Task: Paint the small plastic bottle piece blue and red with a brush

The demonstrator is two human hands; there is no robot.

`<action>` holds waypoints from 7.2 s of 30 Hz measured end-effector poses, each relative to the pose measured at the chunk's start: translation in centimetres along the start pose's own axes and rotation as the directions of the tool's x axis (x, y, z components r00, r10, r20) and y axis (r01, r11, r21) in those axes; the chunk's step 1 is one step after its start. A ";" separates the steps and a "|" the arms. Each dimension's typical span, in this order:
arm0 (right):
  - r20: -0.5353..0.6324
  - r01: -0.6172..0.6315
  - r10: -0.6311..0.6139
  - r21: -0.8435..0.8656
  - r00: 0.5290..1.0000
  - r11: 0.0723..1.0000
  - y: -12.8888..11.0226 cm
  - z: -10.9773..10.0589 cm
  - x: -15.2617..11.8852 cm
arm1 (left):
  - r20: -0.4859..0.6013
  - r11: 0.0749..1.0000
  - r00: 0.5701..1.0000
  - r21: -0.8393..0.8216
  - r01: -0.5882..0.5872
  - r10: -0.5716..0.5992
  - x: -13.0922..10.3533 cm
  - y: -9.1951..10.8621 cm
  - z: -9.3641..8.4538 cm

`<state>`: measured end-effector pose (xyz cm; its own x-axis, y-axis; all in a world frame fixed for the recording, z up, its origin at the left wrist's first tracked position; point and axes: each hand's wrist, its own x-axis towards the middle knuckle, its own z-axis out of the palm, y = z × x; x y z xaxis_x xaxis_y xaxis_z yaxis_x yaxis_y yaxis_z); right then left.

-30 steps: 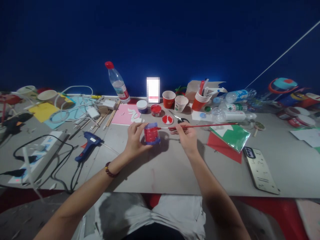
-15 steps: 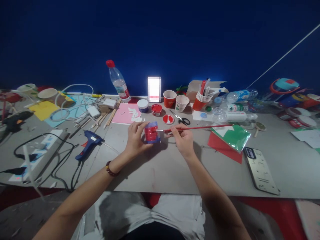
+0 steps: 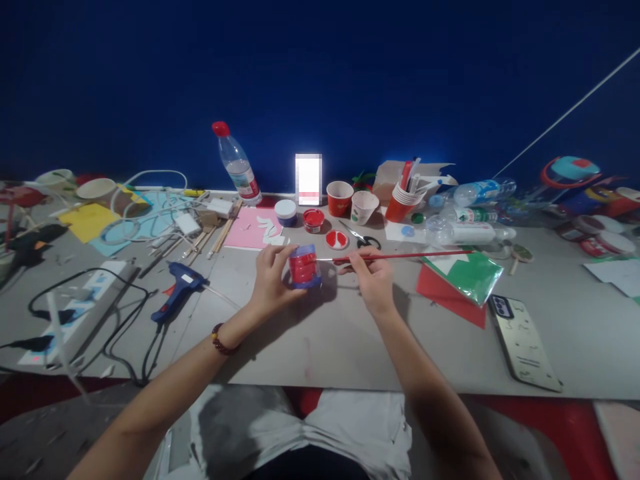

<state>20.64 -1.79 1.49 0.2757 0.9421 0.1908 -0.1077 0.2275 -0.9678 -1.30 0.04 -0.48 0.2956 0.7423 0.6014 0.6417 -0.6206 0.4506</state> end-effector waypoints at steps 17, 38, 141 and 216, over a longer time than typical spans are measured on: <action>-0.078 -0.001 -0.007 -0.094 0.997 0.996 -0.5 -0.5 0.6 | 0.025 0.999 0.999 0.010 0.034 -0.034 0.2 0.2 -0.3; -0.054 -0.038 0.030 -0.153 0.998 0.988 -1.1 -0.4 0.8 | 0.041 0.999 0.999 0.040 -0.014 0.012 -0.3 0.0 0.2; 0.070 0.031 -0.019 -0.184 0.997 0.982 -2.7 0.5 -0.6 | -0.084 0.999 0.995 -0.020 0.051 -0.052 0.3 -0.2 -0.2; 0.134 -0.012 0.025 -0.097 0.991 0.995 -1.7 -1.8 0.7 | -0.071 0.999 0.997 -0.046 0.030 -0.033 0.6 -0.8 -0.5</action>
<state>22.76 -1.92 2.96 0.1429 0.9719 0.1870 -0.0173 0.1913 -0.9814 -1.98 0.83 -0.13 0.2230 0.7426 0.6315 0.6173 -0.6090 0.4981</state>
